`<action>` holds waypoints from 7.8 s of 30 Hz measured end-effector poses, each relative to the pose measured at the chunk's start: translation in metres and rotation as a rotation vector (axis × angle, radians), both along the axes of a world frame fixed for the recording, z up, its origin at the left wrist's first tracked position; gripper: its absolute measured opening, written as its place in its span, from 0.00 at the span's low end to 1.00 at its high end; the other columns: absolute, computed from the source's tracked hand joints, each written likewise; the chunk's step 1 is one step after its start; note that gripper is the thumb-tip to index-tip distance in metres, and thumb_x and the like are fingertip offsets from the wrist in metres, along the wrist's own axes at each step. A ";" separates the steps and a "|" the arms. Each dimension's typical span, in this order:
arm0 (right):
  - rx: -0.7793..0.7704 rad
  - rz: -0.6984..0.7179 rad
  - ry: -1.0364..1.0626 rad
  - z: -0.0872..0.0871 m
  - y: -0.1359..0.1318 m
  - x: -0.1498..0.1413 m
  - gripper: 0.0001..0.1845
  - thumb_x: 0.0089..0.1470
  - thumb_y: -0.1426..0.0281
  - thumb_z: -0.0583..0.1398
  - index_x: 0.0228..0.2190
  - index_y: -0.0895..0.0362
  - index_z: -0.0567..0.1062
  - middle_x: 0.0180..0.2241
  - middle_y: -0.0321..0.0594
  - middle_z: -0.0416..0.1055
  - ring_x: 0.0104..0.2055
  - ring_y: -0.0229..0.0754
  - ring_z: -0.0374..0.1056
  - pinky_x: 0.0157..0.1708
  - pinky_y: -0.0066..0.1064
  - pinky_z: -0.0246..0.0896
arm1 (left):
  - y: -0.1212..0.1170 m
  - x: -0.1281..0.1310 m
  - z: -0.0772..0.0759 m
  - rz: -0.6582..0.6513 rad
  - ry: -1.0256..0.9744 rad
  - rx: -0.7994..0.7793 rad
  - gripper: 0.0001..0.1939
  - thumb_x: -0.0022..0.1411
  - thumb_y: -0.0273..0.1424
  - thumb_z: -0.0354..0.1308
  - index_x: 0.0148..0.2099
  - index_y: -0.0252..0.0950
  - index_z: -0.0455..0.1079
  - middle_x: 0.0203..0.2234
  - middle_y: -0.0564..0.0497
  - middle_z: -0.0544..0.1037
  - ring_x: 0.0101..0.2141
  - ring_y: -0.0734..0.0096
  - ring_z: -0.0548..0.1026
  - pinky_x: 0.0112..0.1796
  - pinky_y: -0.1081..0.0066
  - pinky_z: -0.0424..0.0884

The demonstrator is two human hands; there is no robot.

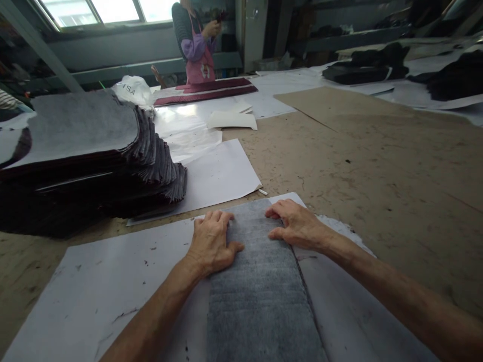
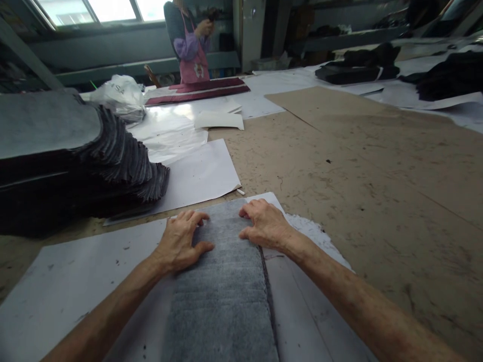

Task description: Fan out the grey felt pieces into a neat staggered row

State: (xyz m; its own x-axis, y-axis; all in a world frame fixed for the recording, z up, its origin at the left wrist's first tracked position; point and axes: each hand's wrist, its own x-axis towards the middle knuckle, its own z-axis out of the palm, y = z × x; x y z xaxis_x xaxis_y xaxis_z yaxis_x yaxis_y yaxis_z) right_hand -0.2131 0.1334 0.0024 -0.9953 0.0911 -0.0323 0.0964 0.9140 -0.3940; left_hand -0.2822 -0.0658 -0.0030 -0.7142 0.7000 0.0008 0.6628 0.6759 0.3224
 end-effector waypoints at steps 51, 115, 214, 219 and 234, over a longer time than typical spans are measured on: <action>0.021 -0.409 -0.359 0.005 -0.028 0.036 0.13 0.49 0.66 0.52 0.17 0.55 0.59 0.21 0.38 0.67 0.26 0.40 0.62 0.25 0.29 0.45 | -0.024 0.035 -0.027 0.524 -0.100 0.217 0.16 0.58 0.36 0.50 0.20 0.37 0.61 0.31 0.50 0.68 0.36 0.62 0.66 0.38 0.61 0.59; 0.031 0.083 -0.111 0.010 0.012 -0.022 0.25 0.33 0.71 0.66 0.38 0.60 0.71 0.39 0.44 0.69 0.42 0.46 0.63 0.39 0.33 0.59 | -0.005 -0.030 0.003 0.114 -0.212 -0.029 0.23 0.41 0.31 0.62 0.42 0.38 0.63 0.35 0.51 0.72 0.38 0.62 0.68 0.37 0.65 0.63; 0.219 0.485 0.253 -0.003 -0.079 0.094 0.31 0.55 0.52 0.51 0.56 0.53 0.59 0.60 0.44 0.50 0.63 0.55 0.39 0.57 0.55 0.41 | -0.034 0.007 -0.031 -0.163 0.063 -0.085 0.27 0.66 0.41 0.31 0.63 0.36 0.47 0.62 0.52 0.50 0.62 0.61 0.43 0.59 0.54 0.42; 0.173 0.542 0.325 -0.002 -0.092 0.120 0.32 0.54 0.50 0.50 0.56 0.52 0.59 0.61 0.41 0.48 0.63 0.53 0.38 0.59 0.53 0.32 | -0.035 0.007 -0.031 -0.158 0.064 -0.076 0.27 0.66 0.41 0.28 0.64 0.37 0.46 0.62 0.53 0.50 0.62 0.63 0.43 0.59 0.56 0.41; 0.270 0.589 0.350 -0.014 -0.114 0.162 0.40 0.49 0.42 0.46 0.55 0.55 0.62 0.55 0.50 0.60 0.60 0.62 0.46 0.55 0.61 0.30 | -0.033 0.009 -0.033 -0.145 0.130 -0.112 0.28 0.66 0.43 0.30 0.63 0.37 0.46 0.62 0.52 0.51 0.61 0.62 0.45 0.58 0.54 0.43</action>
